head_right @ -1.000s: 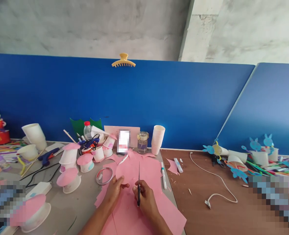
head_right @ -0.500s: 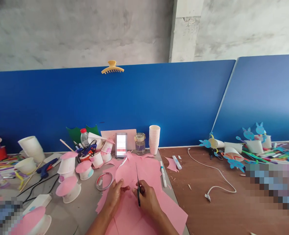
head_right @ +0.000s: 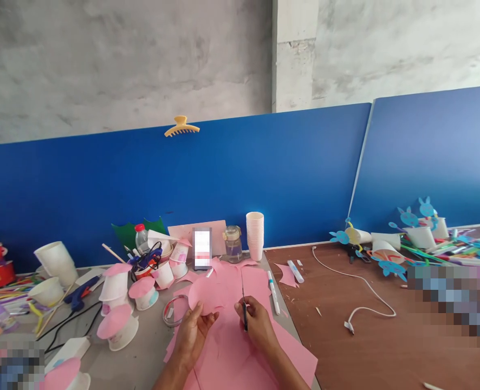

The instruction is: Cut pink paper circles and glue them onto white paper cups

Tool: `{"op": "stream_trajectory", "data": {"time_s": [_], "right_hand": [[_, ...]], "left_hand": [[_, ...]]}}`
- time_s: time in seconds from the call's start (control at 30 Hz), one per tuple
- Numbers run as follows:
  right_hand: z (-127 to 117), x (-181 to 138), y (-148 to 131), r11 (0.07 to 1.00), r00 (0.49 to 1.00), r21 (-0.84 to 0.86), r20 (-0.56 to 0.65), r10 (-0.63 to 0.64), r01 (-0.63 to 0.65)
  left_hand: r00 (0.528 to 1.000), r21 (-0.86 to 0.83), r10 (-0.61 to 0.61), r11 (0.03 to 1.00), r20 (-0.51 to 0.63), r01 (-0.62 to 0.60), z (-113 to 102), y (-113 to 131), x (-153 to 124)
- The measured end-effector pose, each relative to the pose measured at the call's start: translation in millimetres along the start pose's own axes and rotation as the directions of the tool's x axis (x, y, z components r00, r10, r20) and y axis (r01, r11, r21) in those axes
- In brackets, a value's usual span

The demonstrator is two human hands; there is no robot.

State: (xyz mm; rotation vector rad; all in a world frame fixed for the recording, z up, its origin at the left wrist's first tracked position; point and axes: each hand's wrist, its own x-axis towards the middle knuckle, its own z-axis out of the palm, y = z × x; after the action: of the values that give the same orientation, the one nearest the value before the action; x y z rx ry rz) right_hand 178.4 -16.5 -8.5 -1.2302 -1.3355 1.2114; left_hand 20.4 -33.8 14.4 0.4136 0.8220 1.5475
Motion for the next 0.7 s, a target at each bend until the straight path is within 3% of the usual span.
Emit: {"op": "stream_trajectory", "data": {"time_s": [0.23, 0.53, 0.7], "right_hand": [[12.8, -10.7, -1.5, 0.999, 0.996, 0.048, 0.091, -0.003, -0.001], [12.8, -9.7, 2.1, 0.997, 0.996, -0.074, 0.079, -0.030, 0.036], [13.6, -11.5, -0.5, 0.998, 0.997, -0.049, 0.076, -0.023, 0.027]], "left_hand": [[1.000, 0.010, 0.007, 1.000, -0.024, -0.007, 0.5, 0.4, 1.5], [0.999, 0.020, -0.011, 1.000, -0.039, 0.011, 3.3, -0.2, -0.3], [1.000, 0.082, -0.008, 0.997, -0.002, 0.009, -2.4, -5.3, 4.4]]}}
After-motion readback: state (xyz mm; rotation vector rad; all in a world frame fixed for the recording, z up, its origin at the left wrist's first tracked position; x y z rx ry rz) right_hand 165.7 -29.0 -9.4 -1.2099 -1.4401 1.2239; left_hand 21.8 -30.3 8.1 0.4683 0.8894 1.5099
